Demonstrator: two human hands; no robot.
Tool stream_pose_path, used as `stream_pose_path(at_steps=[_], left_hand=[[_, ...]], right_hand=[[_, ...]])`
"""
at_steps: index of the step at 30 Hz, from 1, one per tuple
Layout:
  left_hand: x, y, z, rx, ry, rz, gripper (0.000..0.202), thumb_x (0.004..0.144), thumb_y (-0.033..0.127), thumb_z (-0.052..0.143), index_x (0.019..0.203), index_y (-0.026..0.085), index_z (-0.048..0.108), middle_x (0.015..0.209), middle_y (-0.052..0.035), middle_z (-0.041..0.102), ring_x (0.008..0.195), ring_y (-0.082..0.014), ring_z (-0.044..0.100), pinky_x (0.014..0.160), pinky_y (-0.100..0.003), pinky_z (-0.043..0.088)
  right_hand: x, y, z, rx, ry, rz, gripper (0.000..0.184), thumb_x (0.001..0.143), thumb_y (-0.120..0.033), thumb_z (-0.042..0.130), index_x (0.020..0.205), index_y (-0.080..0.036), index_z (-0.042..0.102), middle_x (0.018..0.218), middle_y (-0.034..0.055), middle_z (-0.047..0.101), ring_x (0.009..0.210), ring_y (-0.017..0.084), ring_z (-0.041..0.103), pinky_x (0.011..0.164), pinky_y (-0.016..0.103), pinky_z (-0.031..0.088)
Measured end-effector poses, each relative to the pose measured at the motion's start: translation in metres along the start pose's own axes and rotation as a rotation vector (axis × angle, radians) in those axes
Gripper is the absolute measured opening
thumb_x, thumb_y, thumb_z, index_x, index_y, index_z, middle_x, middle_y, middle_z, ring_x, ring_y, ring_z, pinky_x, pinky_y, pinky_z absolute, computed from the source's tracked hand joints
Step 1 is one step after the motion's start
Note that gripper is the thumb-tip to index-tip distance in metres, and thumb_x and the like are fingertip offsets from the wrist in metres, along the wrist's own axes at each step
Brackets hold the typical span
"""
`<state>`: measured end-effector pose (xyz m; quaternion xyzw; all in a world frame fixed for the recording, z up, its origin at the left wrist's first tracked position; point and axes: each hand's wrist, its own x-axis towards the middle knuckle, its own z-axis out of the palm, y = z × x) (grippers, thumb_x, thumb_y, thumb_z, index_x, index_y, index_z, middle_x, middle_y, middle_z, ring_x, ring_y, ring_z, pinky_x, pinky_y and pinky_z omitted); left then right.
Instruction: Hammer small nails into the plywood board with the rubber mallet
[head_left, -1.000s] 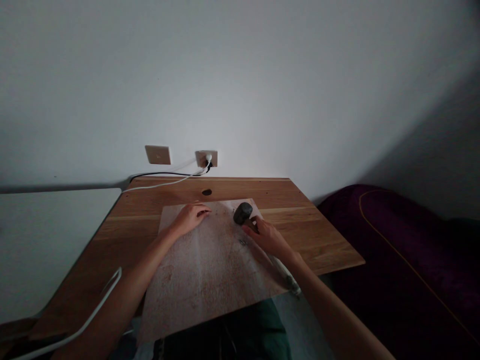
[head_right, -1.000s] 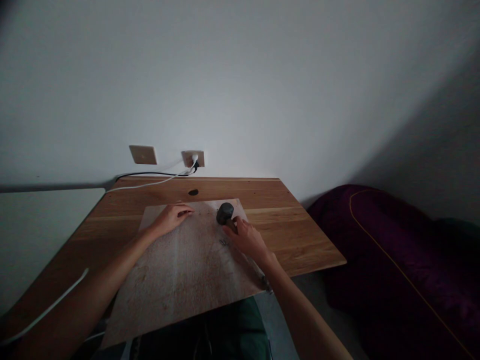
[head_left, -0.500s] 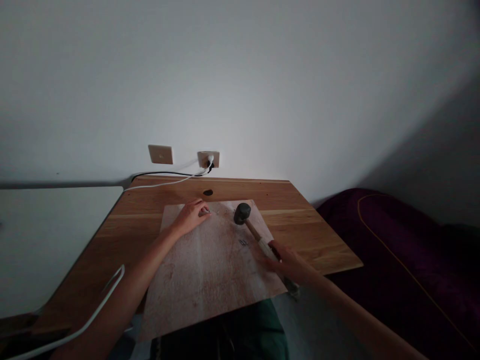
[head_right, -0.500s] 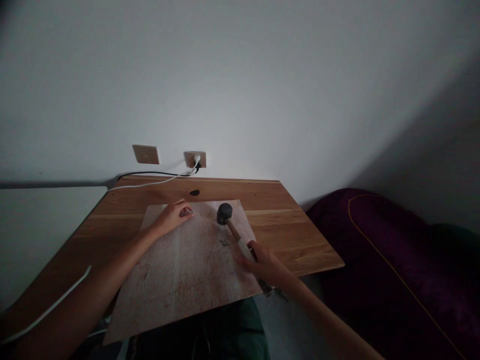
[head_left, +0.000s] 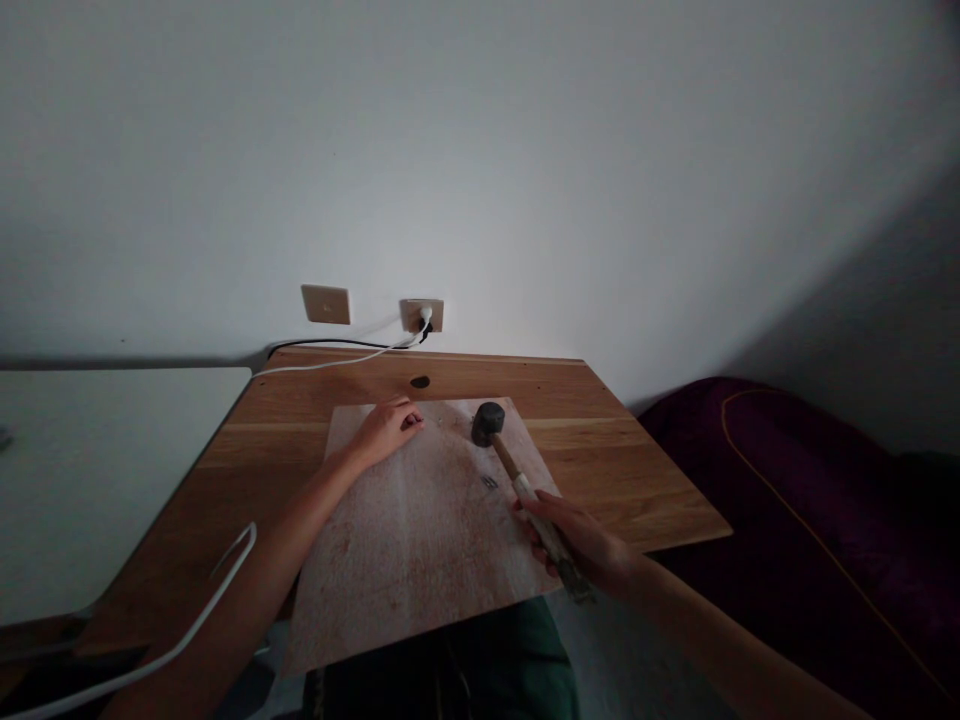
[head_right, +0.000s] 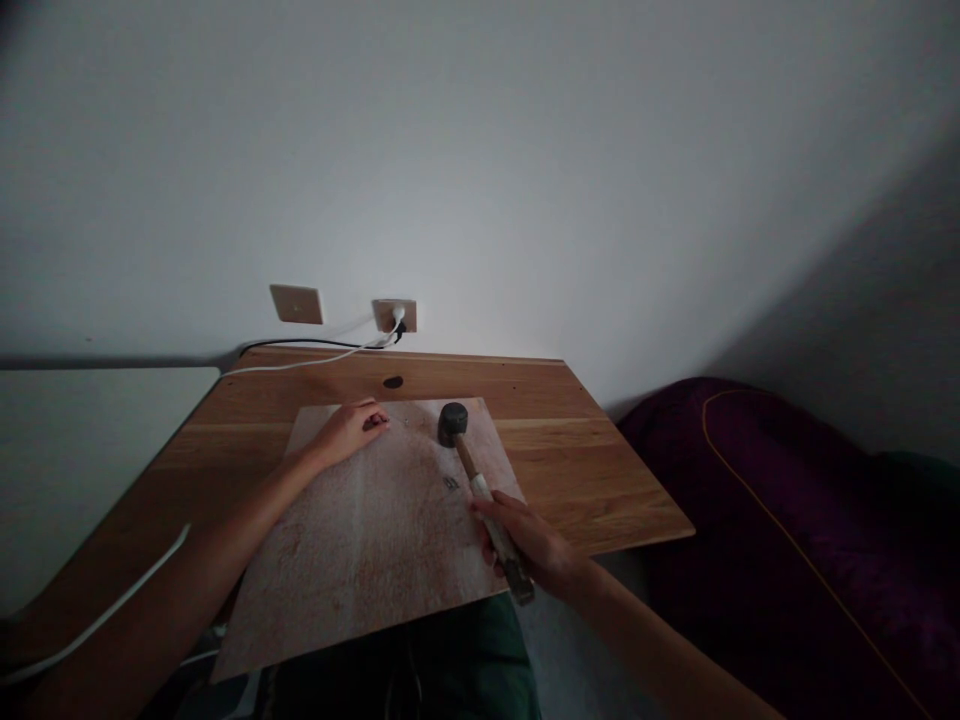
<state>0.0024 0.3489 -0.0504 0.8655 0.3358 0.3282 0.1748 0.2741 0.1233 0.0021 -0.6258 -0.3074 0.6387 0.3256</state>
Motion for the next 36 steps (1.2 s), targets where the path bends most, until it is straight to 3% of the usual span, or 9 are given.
stream_pose_path(at_steps=[5,9,11,13,15,17,23,30,36], left_hand=[[0.001,0.001,-0.001,-0.001,-0.011,-0.011,0.007,0.087,0.018,0.068,0.081,0.019,0.067,0.082,-0.0010,0.063,0.077,-0.0162,0.062,0.071,-0.027,0.047],[0.000,0.001,-0.001,-0.009,-0.022,-0.015,0.004,0.087,0.017,0.067,0.083,0.019,0.068,0.085,-0.0018,0.064,0.077,-0.0167,0.063,0.072,-0.028,0.048],[0.000,0.000,0.000,-0.013,-0.026,-0.019,0.005,0.087,0.016,0.066,0.084,0.020,0.068,0.087,-0.0020,0.066,0.078,-0.0165,0.064,0.073,-0.028,0.049],[0.000,-0.002,0.002,-0.014,-0.026,-0.026,0.006,0.087,0.015,0.065,0.084,0.020,0.069,0.087,-0.0020,0.066,0.078,-0.0166,0.064,0.074,-0.029,0.049],[-0.001,-0.004,0.004,-0.012,-0.024,-0.031,0.007,0.087,0.016,0.064,0.084,0.020,0.069,0.086,-0.0021,0.066,0.078,-0.0168,0.064,0.075,-0.030,0.050],[-0.001,-0.005,0.005,-0.013,-0.023,-0.033,0.007,0.087,0.016,0.064,0.084,0.020,0.069,0.086,-0.0023,0.066,0.078,-0.0169,0.064,0.075,-0.030,0.050],[-0.002,-0.001,0.002,-0.017,-0.020,-0.037,0.012,0.083,0.015,0.066,0.094,0.019,0.067,0.092,-0.0036,0.066,0.080,-0.0180,0.064,0.076,-0.031,0.050],[-0.005,-0.004,0.002,-0.010,0.042,-0.031,0.044,0.081,0.040,0.078,0.115,0.021,0.058,0.110,-0.0076,0.062,0.100,-0.0255,0.062,0.087,-0.039,0.051],[-0.005,-0.002,0.005,0.042,0.053,-0.081,0.051,0.074,0.037,0.085,0.115,0.019,0.061,0.114,-0.0103,0.062,0.108,-0.0295,0.063,0.093,-0.040,0.050]], right_hand=[[0.010,0.002,0.012,-0.127,0.131,-0.094,0.044,0.075,-0.056,0.073,0.084,-0.024,0.044,0.056,-0.0125,0.041,0.035,0.003,0.031,0.032,0.017,0.022],[0.006,-0.016,0.022,-0.134,0.071,-0.184,0.048,0.074,-0.060,0.072,0.079,-0.025,0.040,0.056,-0.0120,0.042,0.035,0.003,0.031,0.032,0.017,0.022],[0.002,-0.031,0.026,-0.168,0.093,-0.317,0.049,0.077,-0.064,0.069,0.079,-0.025,0.040,0.054,-0.0120,0.041,0.035,0.003,0.031,0.031,0.018,0.023],[0.000,-0.045,0.030,-0.194,0.125,-0.467,0.048,0.080,-0.066,0.065,0.081,-0.025,0.041,0.054,-0.0113,0.043,0.036,0.005,0.036,0.032,0.019,0.028],[0.002,-0.055,0.032,-0.187,0.095,-0.517,0.048,0.080,-0.067,0.065,0.085,-0.024,0.044,0.055,-0.0098,0.047,0.039,0.008,0.045,0.035,0.020,0.035],[0.007,-0.058,0.032,-0.186,0.064,-0.477,0.049,0.076,-0.067,0.067,0.085,-0.024,0.045,0.055,-0.0094,0.049,0.040,0.009,0.048,0.035,0.021,0.037],[0.024,-0.046,0.038,-0.211,0.074,-0.326,0.048,0.077,-0.062,0.069,0.072,-0.025,0.039,0.048,-0.0102,0.042,0.034,0.005,0.034,0.031,0.020,0.027],[0.033,-0.037,0.056,-0.155,0.038,-0.366,0.051,0.079,-0.067,0.066,0.077,-0.026,0.036,0.047,-0.0132,0.036,0.034,0.005,0.029,0.031,0.019,0.023],[0.029,-0.029,0.063,-0.280,-0.061,-0.172,0.042,0.084,-0.056,0.065,0.077,-0.024,0.039,0.053,-0.0113,0.040,0.038,0.004,0.033,0.034,0.018,0.026]])
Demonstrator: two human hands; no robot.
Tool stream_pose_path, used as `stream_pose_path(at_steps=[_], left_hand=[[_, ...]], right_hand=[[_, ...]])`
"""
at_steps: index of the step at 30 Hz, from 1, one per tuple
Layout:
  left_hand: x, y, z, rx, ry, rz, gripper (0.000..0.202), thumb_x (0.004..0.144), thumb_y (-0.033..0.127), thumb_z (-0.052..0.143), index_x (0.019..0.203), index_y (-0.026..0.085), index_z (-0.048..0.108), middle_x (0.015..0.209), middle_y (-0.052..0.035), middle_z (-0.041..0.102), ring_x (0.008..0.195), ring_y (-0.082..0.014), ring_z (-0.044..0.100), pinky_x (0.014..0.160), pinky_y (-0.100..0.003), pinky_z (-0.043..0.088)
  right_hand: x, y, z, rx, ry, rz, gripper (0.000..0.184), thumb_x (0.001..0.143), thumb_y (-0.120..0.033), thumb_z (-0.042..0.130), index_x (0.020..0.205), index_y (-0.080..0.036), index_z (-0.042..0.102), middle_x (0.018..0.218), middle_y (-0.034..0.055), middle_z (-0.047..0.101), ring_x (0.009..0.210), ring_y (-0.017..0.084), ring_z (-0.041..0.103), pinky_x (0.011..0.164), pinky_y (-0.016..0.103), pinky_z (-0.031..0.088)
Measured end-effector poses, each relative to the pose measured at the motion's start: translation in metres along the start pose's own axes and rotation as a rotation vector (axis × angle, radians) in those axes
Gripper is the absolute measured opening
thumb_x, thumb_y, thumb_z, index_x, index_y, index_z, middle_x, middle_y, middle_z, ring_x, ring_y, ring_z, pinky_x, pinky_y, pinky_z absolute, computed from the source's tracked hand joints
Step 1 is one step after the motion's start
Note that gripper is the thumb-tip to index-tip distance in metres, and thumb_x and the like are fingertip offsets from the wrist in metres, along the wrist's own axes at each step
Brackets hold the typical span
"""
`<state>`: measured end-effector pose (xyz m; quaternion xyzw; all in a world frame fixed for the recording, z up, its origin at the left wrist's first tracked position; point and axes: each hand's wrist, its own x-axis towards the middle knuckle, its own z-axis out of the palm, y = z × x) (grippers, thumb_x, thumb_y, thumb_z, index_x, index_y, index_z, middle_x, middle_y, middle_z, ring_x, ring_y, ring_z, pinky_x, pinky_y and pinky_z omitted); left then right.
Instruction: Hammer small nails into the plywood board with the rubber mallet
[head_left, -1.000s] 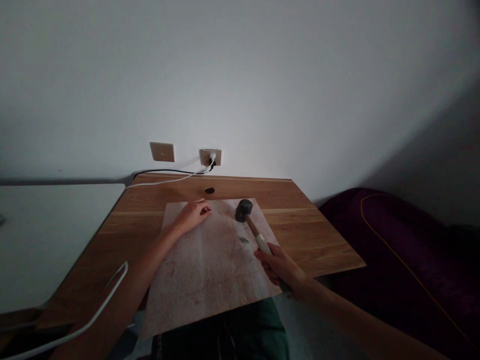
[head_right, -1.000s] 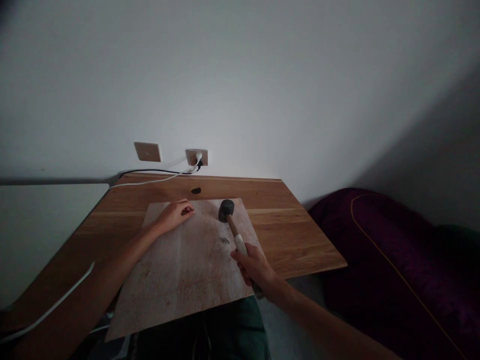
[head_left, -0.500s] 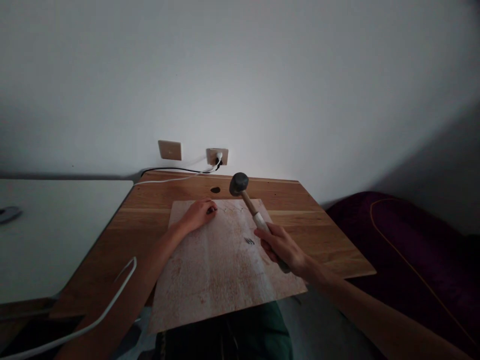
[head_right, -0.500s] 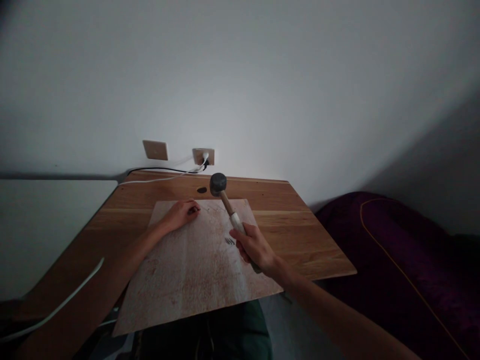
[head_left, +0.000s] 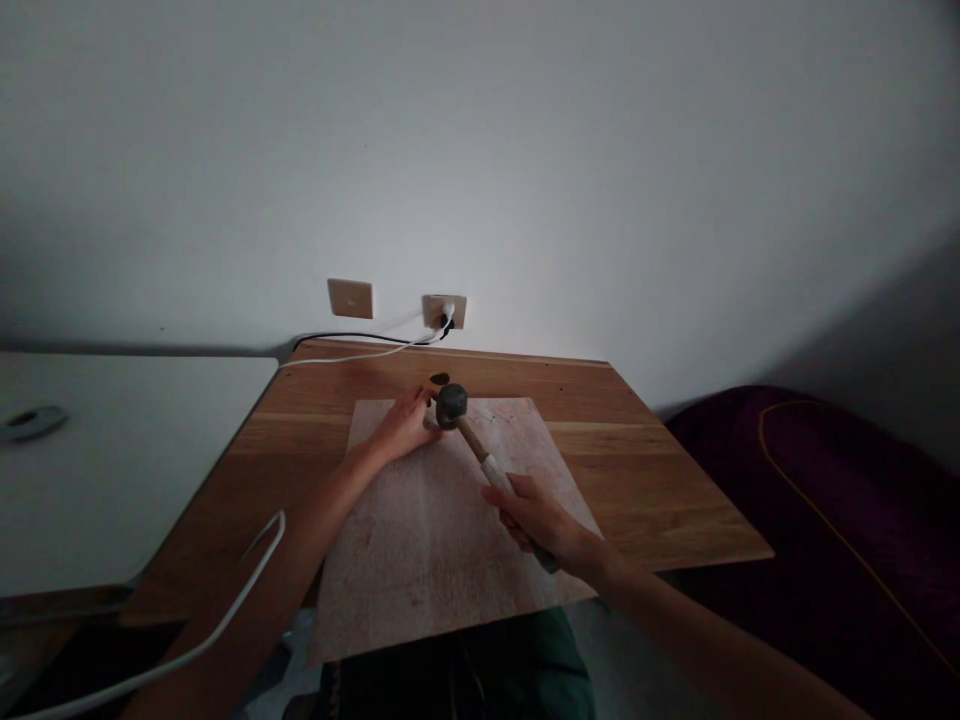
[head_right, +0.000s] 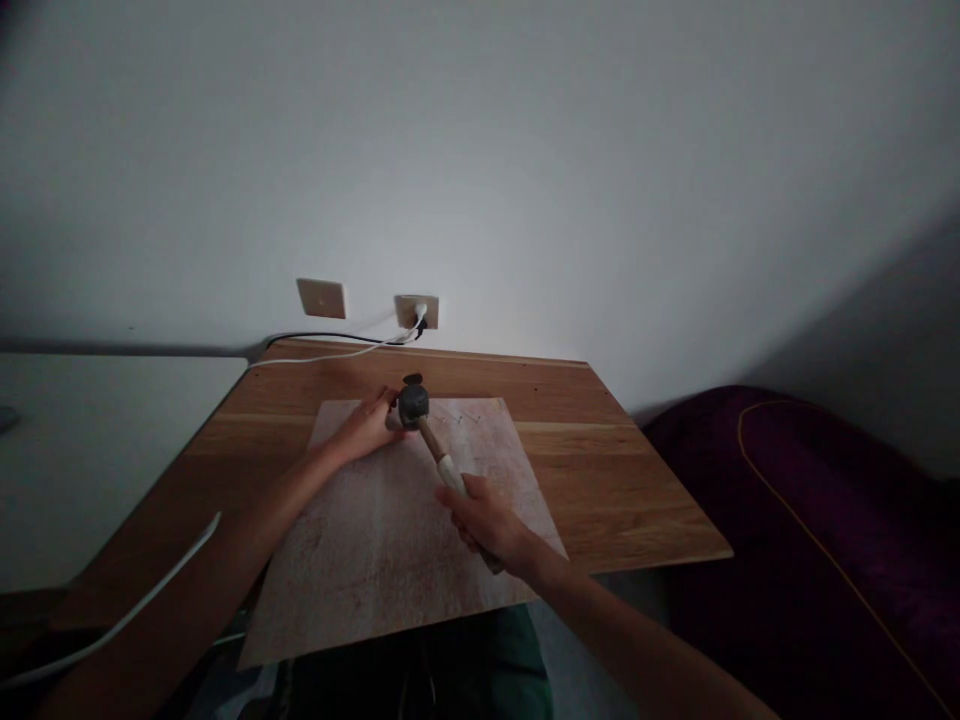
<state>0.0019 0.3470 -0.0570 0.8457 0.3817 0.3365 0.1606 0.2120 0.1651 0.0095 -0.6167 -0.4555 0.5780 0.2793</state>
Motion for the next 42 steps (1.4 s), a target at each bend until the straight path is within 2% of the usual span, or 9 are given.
stream_pose_path(at_steps=[6,9,12,16,21,25,33,38,42], left_hand=[[0.003,0.003,-0.003,-0.054,-0.050,0.072,0.011,0.085,0.026,0.075,0.090,0.019,0.068,0.092,-0.0053,0.068,0.087,-0.0216,0.066,0.083,-0.033,0.050],[0.005,0.004,-0.003,-0.081,-0.051,0.086,0.001,0.088,0.020,0.069,0.088,0.019,0.070,0.091,-0.0056,0.070,0.086,-0.0205,0.067,0.080,-0.032,0.050],[0.006,0.004,-0.003,-0.083,-0.051,0.095,0.004,0.088,0.018,0.067,0.088,0.019,0.071,0.093,-0.0063,0.071,0.091,-0.0216,0.067,0.083,-0.033,0.050],[0.004,0.003,-0.003,-0.079,-0.082,0.104,0.007,0.090,0.022,0.066,0.094,0.021,0.072,0.092,-0.0046,0.070,0.093,-0.0217,0.066,0.089,-0.035,0.050],[0.001,0.002,-0.002,-0.041,-0.058,0.011,0.046,0.076,0.036,0.083,0.115,0.019,0.065,0.110,-0.0091,0.067,0.099,-0.0267,0.065,0.091,-0.040,0.051],[0.001,0.002,-0.002,-0.059,-0.028,0.004,0.055,0.072,0.033,0.086,0.120,0.021,0.063,0.121,-0.0117,0.065,0.114,-0.0318,0.062,0.099,-0.044,0.049],[0.004,0.000,-0.001,-0.142,-0.068,0.055,0.007,0.089,0.026,0.068,0.090,0.019,0.069,0.094,-0.0054,0.070,0.087,-0.0202,0.067,0.081,-0.031,0.051],[0.007,0.000,-0.001,-0.131,-0.060,0.085,0.006,0.089,0.019,0.066,0.085,0.020,0.070,0.091,-0.0062,0.071,0.093,-0.0228,0.066,0.086,-0.035,0.049],[0.006,-0.002,0.000,-0.140,-0.075,0.091,0.009,0.091,0.021,0.063,0.086,0.021,0.070,0.089,-0.0045,0.070,0.091,-0.0210,0.066,0.087,-0.035,0.049]], right_hand=[[0.001,0.008,-0.002,0.068,0.051,-0.034,0.043,0.082,-0.058,0.065,0.080,-0.025,0.037,0.050,-0.0130,0.038,0.037,0.005,0.030,0.034,0.019,0.026],[0.003,0.009,-0.003,0.078,0.052,-0.022,0.045,0.080,-0.060,0.066,0.080,-0.026,0.037,0.049,-0.0133,0.038,0.037,0.005,0.030,0.034,0.018,0.026],[0.001,0.008,-0.002,0.058,0.037,-0.002,0.047,0.079,-0.061,0.066,0.080,-0.026,0.036,0.050,-0.0131,0.038,0.037,0.005,0.030,0.034,0.018,0.026],[-0.002,0.000,0.000,0.065,0.038,-0.074,0.047,0.079,-0.063,0.066,0.080,-0.026,0.037,0.050,-0.0132,0.038,0.037,0.005,0.030,0.034,0.018,0.026],[-0.001,-0.007,0.004,0.068,-0.003,-0.081,0.044,0.081,-0.060,0.066,0.080,-0.025,0.038,0.052,-0.0125,0.039,0.038,0.005,0.031,0.034,0.018,0.025],[0.001,-0.007,0.005,0.035,-0.044,0.007,0.043,0.082,-0.057,0.067,0.079,-0.024,0.039,0.054,-0.0112,0.040,0.039,0.004,0.032,0.035,0.018,0.024],[0.008,-0.001,0.004,0.121,0.015,-0.028,0.045,0.080,-0.058,0.068,0.079,-0.025,0.037,0.052,-0.0123,0.038,0.039,0.005,0.032,0.035,0.019,0.025],[0.006,0.006,0.002,0.146,0.015,0.014,0.045,0.077,-0.056,0.070,0.078,-0.025,0.038,0.054,-0.0118,0.041,0.039,0.004,0.033,0.035,0.018,0.024],[0.004,0.000,0.001,0.125,0.055,-0.074,0.042,0.079,-0.057,0.067,0.079,-0.025,0.039,0.053,-0.0120,0.040,0.039,0.005,0.033,0.035,0.018,0.025]])
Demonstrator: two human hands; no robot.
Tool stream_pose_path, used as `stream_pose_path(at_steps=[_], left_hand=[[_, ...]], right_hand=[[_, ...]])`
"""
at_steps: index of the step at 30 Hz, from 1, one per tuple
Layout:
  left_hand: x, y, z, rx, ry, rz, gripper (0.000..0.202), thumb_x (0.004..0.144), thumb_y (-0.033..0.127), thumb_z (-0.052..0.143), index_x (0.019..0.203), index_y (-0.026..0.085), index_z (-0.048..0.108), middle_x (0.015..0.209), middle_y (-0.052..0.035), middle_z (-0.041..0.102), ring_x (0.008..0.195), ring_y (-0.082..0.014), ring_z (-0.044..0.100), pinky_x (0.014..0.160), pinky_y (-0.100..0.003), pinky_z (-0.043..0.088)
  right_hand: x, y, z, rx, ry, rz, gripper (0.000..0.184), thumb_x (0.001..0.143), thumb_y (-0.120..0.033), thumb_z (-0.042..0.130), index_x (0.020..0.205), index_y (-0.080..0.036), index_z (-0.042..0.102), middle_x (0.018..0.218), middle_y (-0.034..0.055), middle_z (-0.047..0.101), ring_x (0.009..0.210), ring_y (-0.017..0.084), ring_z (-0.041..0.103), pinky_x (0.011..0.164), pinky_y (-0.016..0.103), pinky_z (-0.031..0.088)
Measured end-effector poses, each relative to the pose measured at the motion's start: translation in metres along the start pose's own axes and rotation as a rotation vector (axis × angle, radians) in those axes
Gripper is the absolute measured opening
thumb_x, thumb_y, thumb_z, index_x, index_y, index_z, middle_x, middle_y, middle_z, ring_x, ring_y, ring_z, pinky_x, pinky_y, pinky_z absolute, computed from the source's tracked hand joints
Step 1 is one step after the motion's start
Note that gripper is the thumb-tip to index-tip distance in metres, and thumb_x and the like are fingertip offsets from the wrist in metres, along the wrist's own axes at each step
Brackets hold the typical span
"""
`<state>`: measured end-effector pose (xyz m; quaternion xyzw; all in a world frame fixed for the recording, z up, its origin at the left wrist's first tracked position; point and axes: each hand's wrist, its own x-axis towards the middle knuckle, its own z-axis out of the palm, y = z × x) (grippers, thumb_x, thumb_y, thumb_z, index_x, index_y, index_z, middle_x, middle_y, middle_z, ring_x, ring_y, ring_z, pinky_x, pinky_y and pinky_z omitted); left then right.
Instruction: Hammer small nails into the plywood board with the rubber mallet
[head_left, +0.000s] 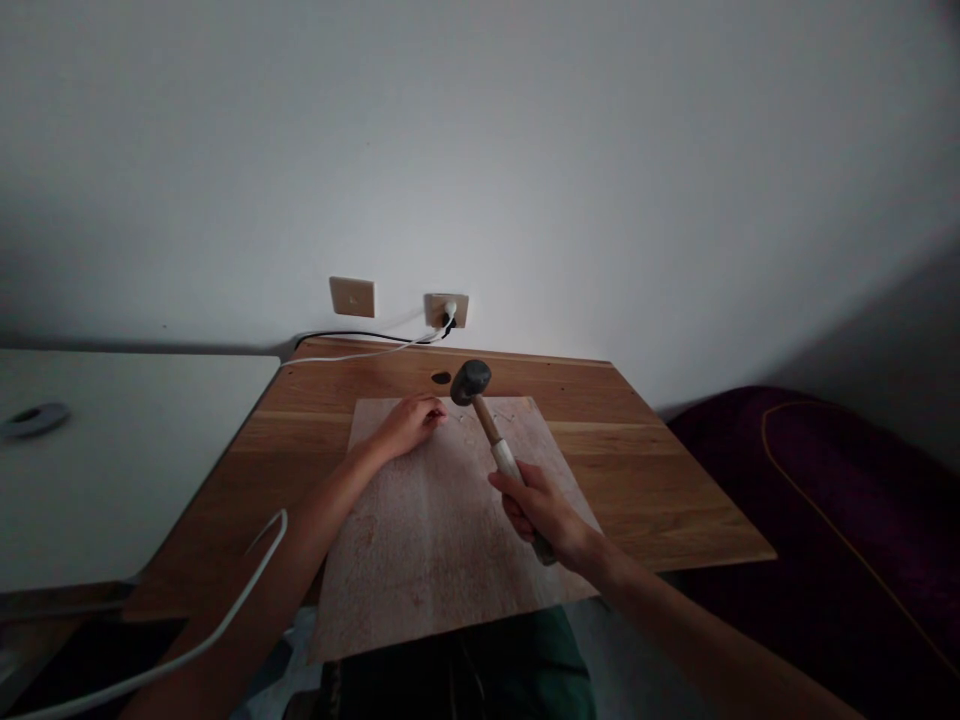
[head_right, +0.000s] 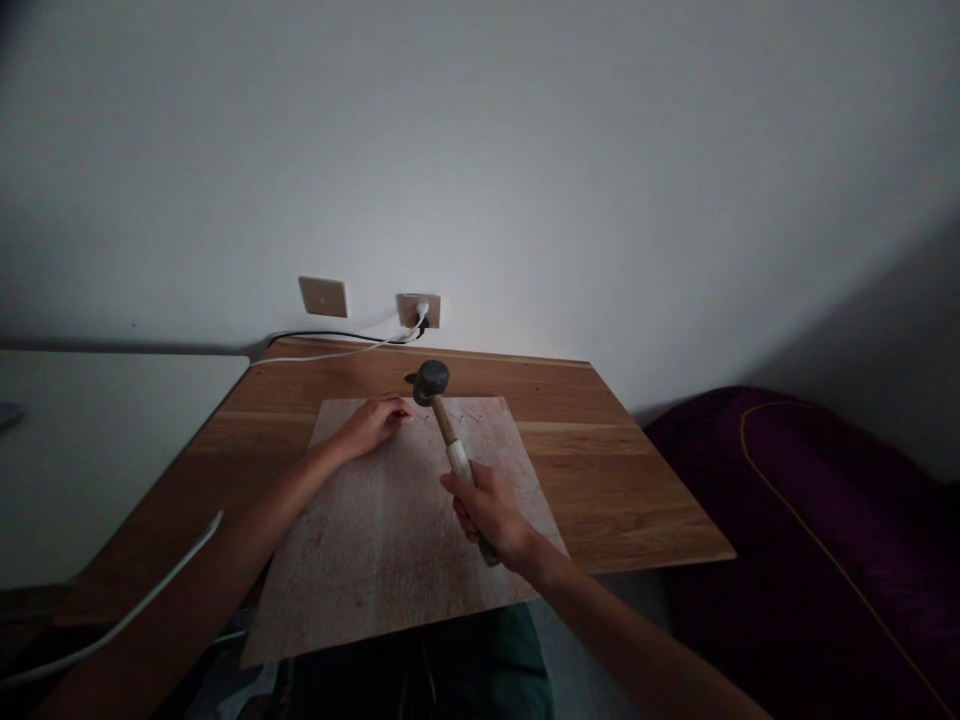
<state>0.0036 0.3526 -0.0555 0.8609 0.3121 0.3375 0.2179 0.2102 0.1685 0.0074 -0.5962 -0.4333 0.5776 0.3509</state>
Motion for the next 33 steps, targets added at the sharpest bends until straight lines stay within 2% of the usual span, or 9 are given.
stream_pose_path(at_steps=[2,5,8,12,16,23,25,28,33], left_hand=[[-0.002,-0.002,0.001,0.004,0.005,-0.012,0.009,0.090,0.025,0.066,0.097,0.021,0.070,0.093,-0.0044,0.069,0.091,-0.0211,0.065,0.086,-0.035,0.050],[-0.004,-0.003,0.001,0.026,0.039,-0.054,0.042,0.080,0.035,0.079,0.116,0.021,0.064,0.107,-0.0067,0.066,0.097,-0.0235,0.065,0.086,-0.036,0.051],[-0.005,-0.003,0.002,0.046,0.070,-0.099,0.052,0.074,0.040,0.084,0.117,0.020,0.062,0.114,-0.0082,0.064,0.103,-0.0261,0.064,0.088,-0.036,0.052],[-0.003,-0.002,0.001,0.041,0.049,-0.092,0.035,0.081,0.040,0.078,0.106,0.019,0.067,0.106,-0.0078,0.066,0.096,-0.0249,0.065,0.085,-0.036,0.052],[0.000,0.000,-0.001,0.014,-0.011,-0.057,0.009,0.089,0.026,0.068,0.090,0.019,0.072,0.092,-0.0064,0.069,0.086,-0.0212,0.067,0.080,-0.032,0.051],[-0.001,0.000,0.000,0.016,-0.012,-0.041,0.007,0.089,0.021,0.066,0.088,0.019,0.073,0.089,-0.0061,0.069,0.088,-0.0212,0.066,0.083,-0.033,0.050],[-0.002,-0.003,0.001,0.005,0.007,-0.054,0.019,0.087,0.027,0.070,0.104,0.020,0.070,0.098,-0.0062,0.067,0.088,-0.0207,0.065,0.083,-0.033,0.051],[-0.005,-0.007,0.003,-0.020,0.060,-0.078,0.055,0.076,0.037,0.082,0.125,0.021,0.060,0.108,-0.0058,0.063,0.089,-0.0203,0.064,0.081,-0.033,0.053],[-0.005,-0.007,0.004,-0.014,0.062,-0.089,0.058,0.072,0.039,0.084,0.121,0.021,0.059,0.111,-0.0066,0.061,0.095,-0.0232,0.064,0.085,-0.036,0.053]], right_hand=[[0.001,-0.004,0.002,-0.001,0.002,-0.033,0.042,0.079,-0.058,0.066,0.080,-0.025,0.040,0.052,-0.0121,0.039,0.039,0.005,0.032,0.034,0.019,0.025],[0.003,-0.005,0.005,0.010,-0.037,-0.019,0.042,0.078,-0.057,0.067,0.080,-0.025,0.040,0.052,-0.0124,0.039,0.039,0.005,0.031,0.034,0.019,0.026],[0.004,-0.003,0.008,-0.006,-0.090,0.050,0.041,0.077,-0.054,0.069,0.079,-0.025,0.040,0.052,-0.0117,0.039,0.039,0.005,0.032,0.035,0.019,0.026],[0.003,-0.001,0.009,0.030,-0.074,0.070,0.039,0.079,-0.052,0.068,0.078,-0.025,0.039,0.054,-0.0113,0.041,0.040,0.005,0.033,0.036,0.018,0.026],[0.002,0.002,0.006,0.021,-0.039,0.046,0.040,0.078,-0.053,0.068,0.078,-0.025,0.039,0.054,-0.0116,0.041,0.039,0.005,0.032,0.035,0.019,0.025],[0.000,0.007,0.002,0.035,-0.062,0.040,0.045,0.074,-0.057,0.070,0.078,-0.025,0.039,0.054,-0.0121,0.040,0.039,0.005,0.032,0.035,0.018,0.025],[-0.001,0.004,0.002,0.042,-0.049,0.009,0.044,0.074,-0.057,0.070,0.080,-0.025,0.039,0.051,-0.0131,0.038,0.038,0.005,0.030,0.034,0.019,0.025],[-0.001,-0.001,0.003,0.037,-0.060,-0.044,0.042,0.076,-0.055,0.069,0.081,-0.025,0.040,0.051,-0.0134,0.038,0.038,0.005,0.030,0.034,0.019,0.026],[0.003,0.002,0.004,-0.097,-0.083,-0.006,0.039,0.081,-0.054,0.067,0.079,-0.024,0.043,0.052,-0.0108,0.042,0.038,0.005,0.035,0.035,0.018,0.028]])
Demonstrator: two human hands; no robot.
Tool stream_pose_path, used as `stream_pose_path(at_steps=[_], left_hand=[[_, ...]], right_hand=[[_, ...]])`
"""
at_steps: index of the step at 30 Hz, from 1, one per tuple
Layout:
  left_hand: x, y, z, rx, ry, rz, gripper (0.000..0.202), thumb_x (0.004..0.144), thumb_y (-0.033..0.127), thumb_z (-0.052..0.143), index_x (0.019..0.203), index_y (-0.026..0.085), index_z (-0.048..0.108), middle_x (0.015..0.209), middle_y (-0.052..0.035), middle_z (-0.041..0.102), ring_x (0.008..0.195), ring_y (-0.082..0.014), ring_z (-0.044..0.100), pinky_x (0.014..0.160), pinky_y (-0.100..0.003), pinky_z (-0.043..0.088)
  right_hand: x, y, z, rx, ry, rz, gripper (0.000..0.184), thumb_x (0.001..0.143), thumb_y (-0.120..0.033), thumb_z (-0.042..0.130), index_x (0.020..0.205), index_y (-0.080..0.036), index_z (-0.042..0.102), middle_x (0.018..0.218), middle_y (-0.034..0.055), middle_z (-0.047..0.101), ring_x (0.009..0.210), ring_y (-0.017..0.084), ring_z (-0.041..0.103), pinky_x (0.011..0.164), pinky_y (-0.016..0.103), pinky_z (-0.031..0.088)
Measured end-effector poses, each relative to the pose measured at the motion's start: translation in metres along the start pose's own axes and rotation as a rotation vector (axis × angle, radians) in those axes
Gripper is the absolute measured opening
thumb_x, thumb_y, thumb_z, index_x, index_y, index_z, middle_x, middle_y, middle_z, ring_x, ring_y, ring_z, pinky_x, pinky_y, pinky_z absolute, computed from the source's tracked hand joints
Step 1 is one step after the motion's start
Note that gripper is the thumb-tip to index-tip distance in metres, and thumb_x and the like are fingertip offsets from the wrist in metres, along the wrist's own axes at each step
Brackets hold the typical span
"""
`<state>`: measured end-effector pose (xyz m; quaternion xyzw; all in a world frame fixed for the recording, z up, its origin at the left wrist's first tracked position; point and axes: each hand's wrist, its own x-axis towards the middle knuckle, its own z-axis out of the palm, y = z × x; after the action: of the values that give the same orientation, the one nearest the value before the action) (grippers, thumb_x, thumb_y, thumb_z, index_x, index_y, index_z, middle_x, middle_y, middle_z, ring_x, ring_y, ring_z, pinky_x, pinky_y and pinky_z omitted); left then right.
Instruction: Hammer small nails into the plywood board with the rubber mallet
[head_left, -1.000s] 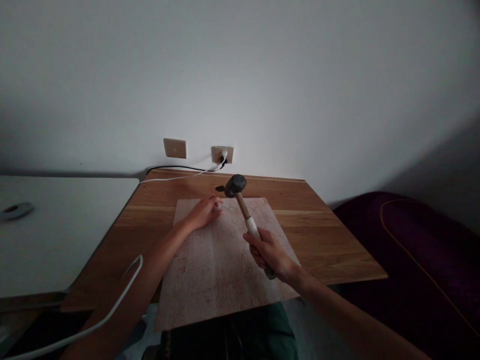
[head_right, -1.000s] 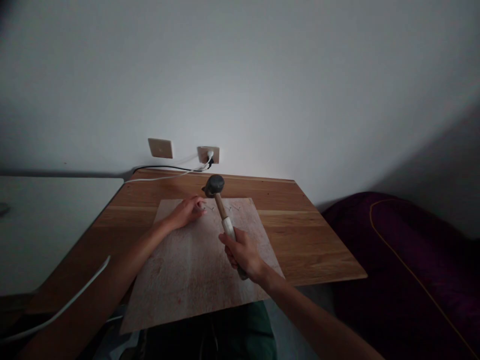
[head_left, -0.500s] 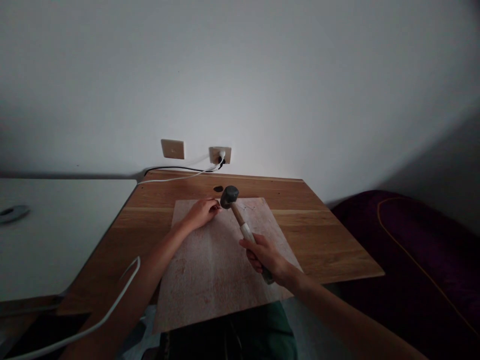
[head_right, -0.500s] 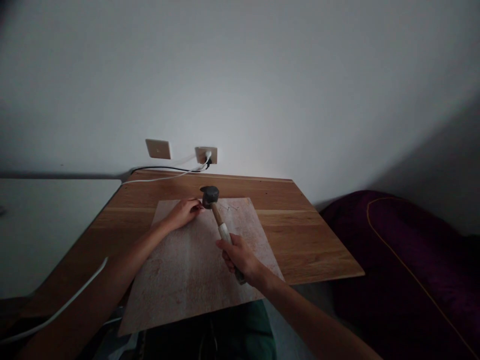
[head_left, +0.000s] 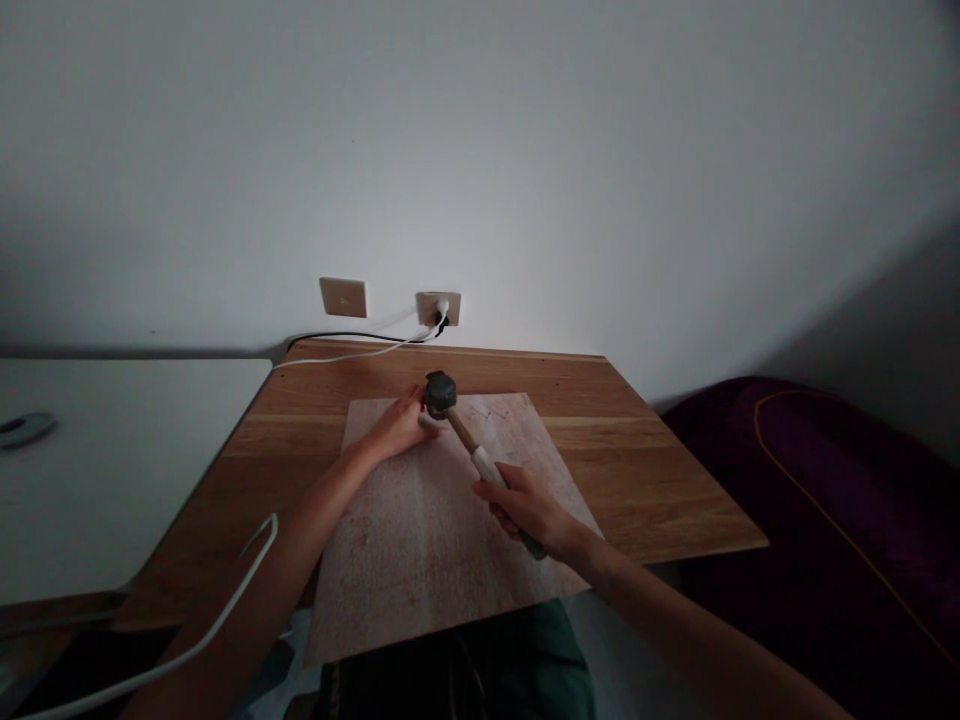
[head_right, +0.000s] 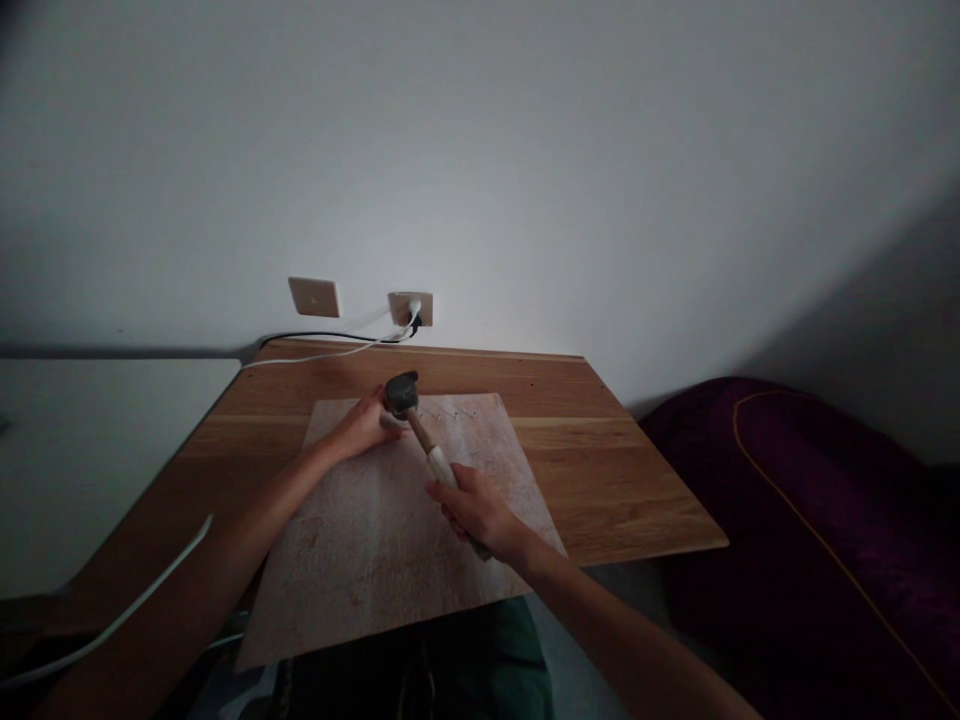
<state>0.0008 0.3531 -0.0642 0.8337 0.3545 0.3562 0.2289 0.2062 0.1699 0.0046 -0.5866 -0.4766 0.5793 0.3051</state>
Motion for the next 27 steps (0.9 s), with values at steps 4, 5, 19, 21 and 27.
stream_pose_path(at_steps=[4,5,19,21,27], left_hand=[[0.000,0.001,-0.001,0.003,-0.001,-0.001,0.064,0.072,0.038,0.085,0.127,0.019,0.057,0.113,-0.0078,0.061,0.095,-0.0230,0.064,0.085,-0.035,0.053],[0.000,0.002,-0.001,0.005,-0.009,0.001,0.065,0.073,0.039,0.084,0.128,0.019,0.056,0.112,-0.0076,0.061,0.093,-0.0224,0.064,0.084,-0.035,0.053],[-0.004,0.040,-0.006,0.271,-0.035,0.274,0.030,0.093,0.028,0.062,0.122,0.022,0.061,0.112,-0.0072,0.062,0.103,-0.0229,0.065,0.094,-0.038,0.054],[-0.007,0.059,0.002,0.330,-0.103,0.402,0.027,0.094,0.025,0.061,0.121,0.022,0.062,0.112,-0.0072,0.064,0.105,-0.0229,0.064,0.096,-0.039,0.053],[-0.019,0.122,0.031,0.500,-0.316,0.821,0.017,0.099,0.011,0.050,0.098,0.019,0.065,0.092,-0.0036,0.069,0.089,-0.0189,0.064,0.081,-0.032,0.051]], right_hand=[[-0.005,0.005,-0.005,0.008,0.013,0.003,0.042,0.080,-0.057,0.067,0.077,-0.024,0.042,0.052,-0.0111,0.041,0.037,0.005,0.034,0.034,0.018,0.027],[-0.009,0.006,-0.008,0.030,0.018,-0.003,0.043,0.080,-0.058,0.068,0.077,-0.024,0.041,0.052,-0.0115,0.040,0.037,0.004,0.033,0.034,0.018,0.027],[-0.082,0.062,-0.039,0.211,0.163,0.179,0.053,0.070,-0.068,0.071,0.088,-0.022,0.050,0.057,-0.0117,0.045,0.037,0.003,0.036,0.035,0.017,0.027],[-0.081,0.066,-0.041,0.218,0.135,0.166,0.055,0.071,-0.068,0.071,0.095,-0.022,0.052,0.057,-0.0118,0.047,0.036,0.003,0.037,0.034,0.018,0.026],[-0.073,0.071,-0.038,0.245,0.126,0.135,0.056,0.069,-0.070,0.071,0.088,-0.022,0.049,0.052,-0.0119,0.046,0.033,0.004,0.036,0.032,0.019,0.027]])
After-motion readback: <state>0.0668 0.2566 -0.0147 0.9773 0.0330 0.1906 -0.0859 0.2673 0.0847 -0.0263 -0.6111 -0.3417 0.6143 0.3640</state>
